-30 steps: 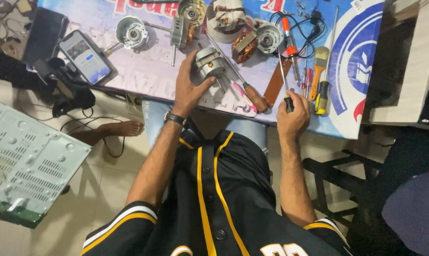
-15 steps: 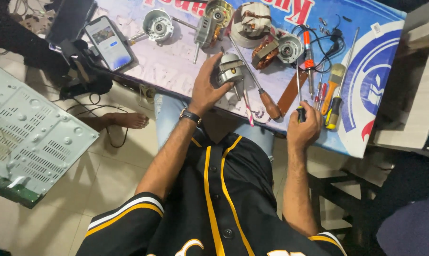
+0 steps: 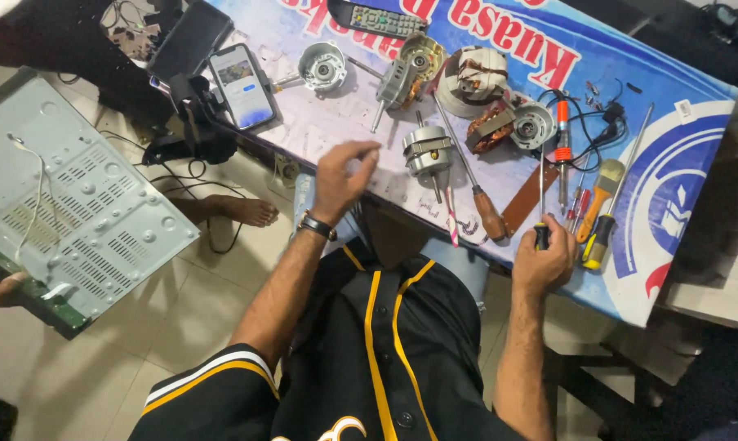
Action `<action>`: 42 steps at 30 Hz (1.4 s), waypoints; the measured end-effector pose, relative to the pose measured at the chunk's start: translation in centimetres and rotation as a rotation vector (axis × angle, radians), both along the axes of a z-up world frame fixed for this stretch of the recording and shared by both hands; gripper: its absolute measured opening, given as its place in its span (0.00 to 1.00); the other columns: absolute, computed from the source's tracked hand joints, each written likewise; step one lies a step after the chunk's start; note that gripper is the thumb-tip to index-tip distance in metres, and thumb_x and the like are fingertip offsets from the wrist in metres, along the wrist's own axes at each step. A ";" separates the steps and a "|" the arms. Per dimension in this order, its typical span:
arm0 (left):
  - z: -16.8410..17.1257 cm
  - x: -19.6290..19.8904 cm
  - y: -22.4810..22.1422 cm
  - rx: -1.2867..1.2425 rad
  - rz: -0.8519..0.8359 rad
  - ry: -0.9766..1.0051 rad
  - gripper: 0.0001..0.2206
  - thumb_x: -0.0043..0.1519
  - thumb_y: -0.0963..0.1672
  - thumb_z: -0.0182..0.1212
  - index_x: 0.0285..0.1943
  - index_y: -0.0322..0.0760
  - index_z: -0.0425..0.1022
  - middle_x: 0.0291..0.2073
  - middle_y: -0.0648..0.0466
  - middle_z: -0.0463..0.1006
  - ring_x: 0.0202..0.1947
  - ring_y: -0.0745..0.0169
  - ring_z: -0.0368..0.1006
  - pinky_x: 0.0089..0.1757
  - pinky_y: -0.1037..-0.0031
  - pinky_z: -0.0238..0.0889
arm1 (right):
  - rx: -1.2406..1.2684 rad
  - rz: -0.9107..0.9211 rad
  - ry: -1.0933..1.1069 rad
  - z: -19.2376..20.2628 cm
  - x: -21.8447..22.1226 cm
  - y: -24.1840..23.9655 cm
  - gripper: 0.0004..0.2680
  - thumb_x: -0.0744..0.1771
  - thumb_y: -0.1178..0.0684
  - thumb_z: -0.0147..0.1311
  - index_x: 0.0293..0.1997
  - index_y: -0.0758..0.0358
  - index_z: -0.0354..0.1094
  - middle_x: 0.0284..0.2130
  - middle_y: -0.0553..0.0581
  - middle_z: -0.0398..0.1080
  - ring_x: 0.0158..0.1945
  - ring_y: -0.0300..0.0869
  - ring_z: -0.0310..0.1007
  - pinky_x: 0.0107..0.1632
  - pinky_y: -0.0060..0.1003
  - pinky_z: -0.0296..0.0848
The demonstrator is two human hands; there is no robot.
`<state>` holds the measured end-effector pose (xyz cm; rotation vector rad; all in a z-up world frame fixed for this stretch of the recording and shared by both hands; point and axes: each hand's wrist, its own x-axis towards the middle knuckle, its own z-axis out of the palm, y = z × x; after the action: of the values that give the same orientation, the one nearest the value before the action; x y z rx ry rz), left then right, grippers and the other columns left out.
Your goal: A person is disassembling and adjusting the housing and internal components of a small electric motor at a repair bench.
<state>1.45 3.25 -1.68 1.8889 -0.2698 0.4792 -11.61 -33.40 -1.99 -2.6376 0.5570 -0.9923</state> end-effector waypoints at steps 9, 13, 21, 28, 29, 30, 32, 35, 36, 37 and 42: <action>1.8 8.7 6.8 0.553 0.280 0.244 0.13 0.64 0.48 0.63 0.55 0.44 0.78 0.43 0.51 0.81 0.39 0.57 0.76 0.41 0.64 0.70 | 0.078 0.043 0.062 3.0 0.1 2.1 0.11 0.63 0.62 0.61 0.48 0.57 0.79 0.44 0.55 0.76 0.47 0.51 0.73 0.45 0.49 0.70; 0.6 8.0 6.4 0.565 0.315 0.080 0.12 0.59 0.48 0.68 0.50 0.50 0.77 0.30 0.55 0.78 0.34 0.49 0.79 0.39 0.57 0.72 | 0.005 -0.031 -0.022 0.4 0.4 0.5 0.11 0.60 0.53 0.65 0.44 0.42 0.80 0.36 0.44 0.73 0.39 0.46 0.76 0.48 0.38 0.73; 2.2 5.6 6.6 0.459 0.276 0.018 0.07 0.63 0.46 0.65 0.48 0.46 0.79 0.33 0.51 0.79 0.37 0.46 0.78 0.42 0.59 0.70 | -0.009 -0.023 0.001 -0.4 0.3 0.2 0.12 0.60 0.51 0.66 0.45 0.42 0.80 0.37 0.43 0.74 0.39 0.44 0.76 0.47 0.37 0.74; 1.6 5.9 6.6 0.349 0.239 0.021 0.06 0.60 0.44 0.68 0.42 0.42 0.77 0.30 0.50 0.75 0.33 0.47 0.77 0.40 0.60 0.69 | 0.005 -0.014 0.010 0.0 0.1 0.3 0.11 0.60 0.52 0.66 0.46 0.43 0.80 0.37 0.45 0.73 0.39 0.45 0.75 0.48 0.38 0.73; 1.9 5.9 6.6 0.313 0.223 0.024 0.05 0.61 0.43 0.67 0.41 0.41 0.77 0.30 0.49 0.75 0.34 0.44 0.76 0.40 0.58 0.69 | 0.006 -0.019 0.012 0.1 0.1 0.3 0.11 0.60 0.52 0.65 0.46 0.43 0.80 0.36 0.44 0.73 0.39 0.45 0.76 0.47 0.39 0.73; 2.1 5.8 6.7 0.280 0.209 0.027 0.04 0.61 0.42 0.66 0.39 0.39 0.76 0.30 0.47 0.74 0.34 0.41 0.76 0.40 0.56 0.68 | 0.008 -0.022 0.014 0.2 0.2 0.5 0.11 0.60 0.52 0.65 0.46 0.43 0.80 0.36 0.44 0.73 0.38 0.45 0.76 0.47 0.39 0.73; 1.0 6.0 7.1 0.274 0.193 0.034 0.04 0.60 0.42 0.67 0.39 0.40 0.76 0.30 0.48 0.74 0.34 0.42 0.76 0.40 0.57 0.68 | 0.006 -0.022 0.008 -0.2 0.3 0.3 0.11 0.60 0.52 0.65 0.46 0.43 0.80 0.36 0.44 0.73 0.38 0.45 0.76 0.47 0.39 0.73; 0.1 6.3 7.3 0.244 0.187 0.045 0.07 0.57 0.42 0.68 0.39 0.40 0.75 0.30 0.48 0.73 0.34 0.43 0.76 0.40 0.57 0.68 | 0.010 -0.016 0.007 0.1 0.2 0.4 0.11 0.60 0.52 0.66 0.46 0.43 0.80 0.36 0.45 0.73 0.38 0.46 0.75 0.48 0.39 0.73; 0.0 6.5 7.2 0.219 0.197 0.045 0.08 0.55 0.41 0.67 0.41 0.40 0.73 0.30 0.47 0.72 0.34 0.42 0.76 0.40 0.56 0.68 | 0.017 -0.010 0.010 0.3 0.2 0.5 0.11 0.60 0.52 0.65 0.46 0.44 0.80 0.36 0.46 0.73 0.38 0.46 0.75 0.48 0.40 0.73; 0.6 6.4 7.3 0.218 0.196 0.045 0.08 0.55 0.41 0.67 0.41 0.40 0.73 0.30 0.47 0.72 0.34 0.42 0.76 0.40 0.56 0.68 | 0.017 -0.011 0.010 0.0 0.3 0.4 0.11 0.60 0.52 0.65 0.46 0.44 0.80 0.36 0.46 0.73 0.38 0.46 0.75 0.48 0.40 0.73; 1.9 5.9 7.6 0.158 0.169 0.098 0.13 0.57 0.35 0.61 0.49 0.35 0.74 0.34 0.43 0.77 0.35 0.42 0.77 0.40 0.57 0.70 | 0.020 -0.039 0.029 -0.2 0.3 0.2 0.11 0.61 0.50 0.65 0.45 0.42 0.80 0.36 0.44 0.72 0.39 0.44 0.76 0.46 0.38 0.73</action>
<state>7.33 10.86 0.17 2.0930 -0.0848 0.4889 -11.36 -33.15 -2.15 -2.6373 0.6235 -0.9558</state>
